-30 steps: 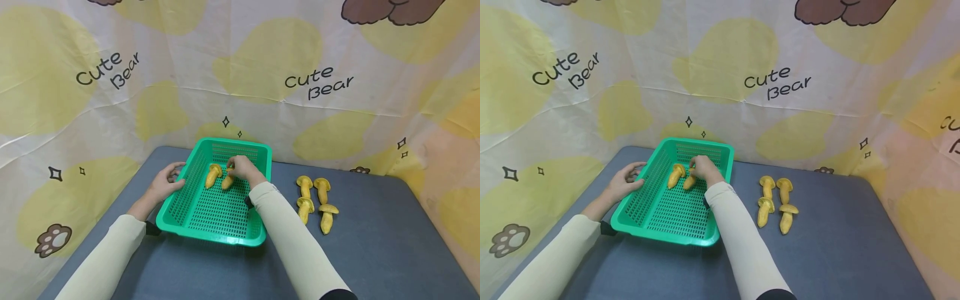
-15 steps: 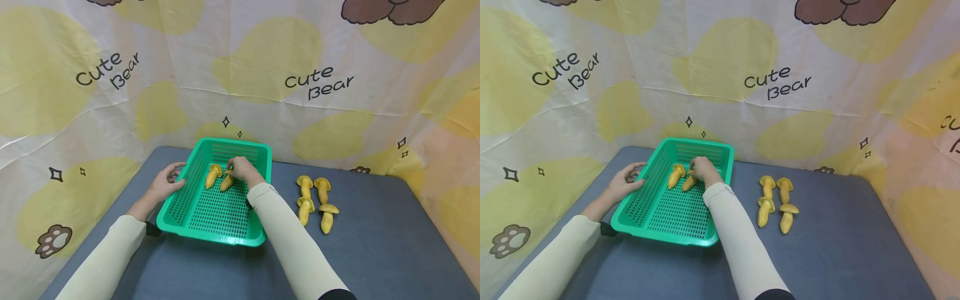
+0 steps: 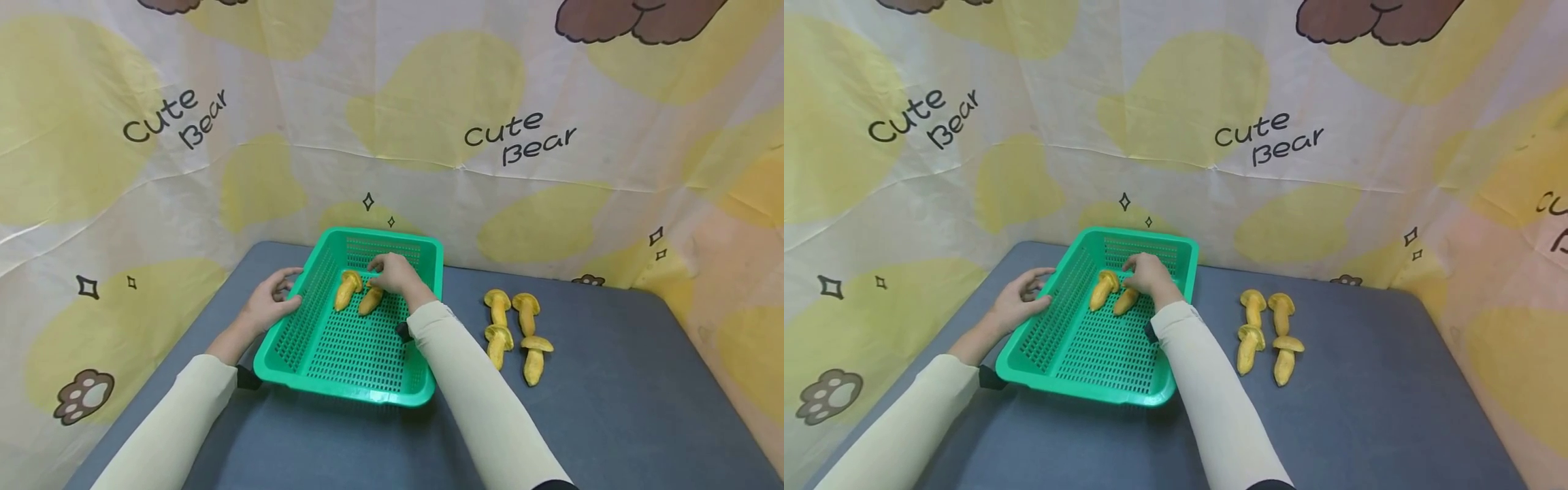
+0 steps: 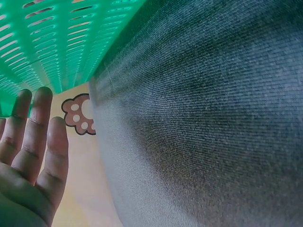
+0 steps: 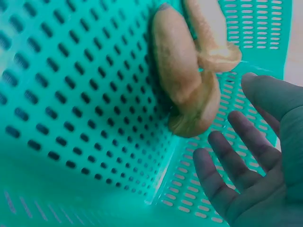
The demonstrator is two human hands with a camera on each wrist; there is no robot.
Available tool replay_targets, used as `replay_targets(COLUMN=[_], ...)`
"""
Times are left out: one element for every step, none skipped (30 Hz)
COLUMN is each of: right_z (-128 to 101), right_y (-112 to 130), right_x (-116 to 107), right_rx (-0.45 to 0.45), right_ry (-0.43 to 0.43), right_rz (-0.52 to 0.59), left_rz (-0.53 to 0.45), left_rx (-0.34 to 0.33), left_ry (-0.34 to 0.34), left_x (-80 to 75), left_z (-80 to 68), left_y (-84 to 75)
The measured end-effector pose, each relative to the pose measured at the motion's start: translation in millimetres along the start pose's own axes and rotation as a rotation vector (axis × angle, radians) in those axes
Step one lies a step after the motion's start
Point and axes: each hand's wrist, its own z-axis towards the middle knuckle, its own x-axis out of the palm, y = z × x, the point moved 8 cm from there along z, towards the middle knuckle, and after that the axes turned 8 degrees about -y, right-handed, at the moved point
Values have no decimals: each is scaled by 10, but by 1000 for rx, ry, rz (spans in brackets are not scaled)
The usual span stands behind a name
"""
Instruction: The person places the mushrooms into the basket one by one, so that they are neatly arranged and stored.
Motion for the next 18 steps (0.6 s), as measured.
replay_targets(right_z=[-3,-5,-8,-14,-17,-22,-28,-33,-41,-51,-62,-76,-92,-110,-130,-152,-172,-198], right_y=[14,31,49,73,95,118,143,166,184,201,216,228,236,243,246,252,256,260], right_x=[-11,-26,-45,-71,-100,-132,-168,-202,-234,-266,-298,-326,-352,-378,-401,-426,-451,-474], right_rx=[-1,-2,-3,-6,-7,-8,-8,-11,-13,-14,-15,-16,-17,-16,-14,-11,-11,-8], right_ry=[-3,-7,-12,-20,-29,-40,-52,-65,-76,-87,-96,-102,-106,-106,-104,-100,-97,-94], right_rz=[7,12,17,18,17,17,18,23,27,32,42,49,58,66,70,79,81,84], left_rz=[-1,0,2,2,0,0,-1,0,1,0,1,3,4,4,3,1,-2,-5], left_rx=[0,2,3,4,5,6,7,7,6,4,3,0,-1,-3,-4,-4,-3,-3], left_ry=[0,-1,-1,-2,-1,-1,0,-1,-1,-1,-1,-1,0,1,2,2,3,4], left_x=[-2,-4,-5,-5,-5,-5,-4,-4,-4,-3,-3,-2,-1,1,2,5,6,8], left_z=[-4,-7,-9,-9,-9,-7,-5,-3,-2,1,3,3,4,4,3,4,4,5], left_y=[-2,-7,-13,-17,-22,-25,-28,-27,-23,-18,-12,-6,-2,3,3,5,8,13])
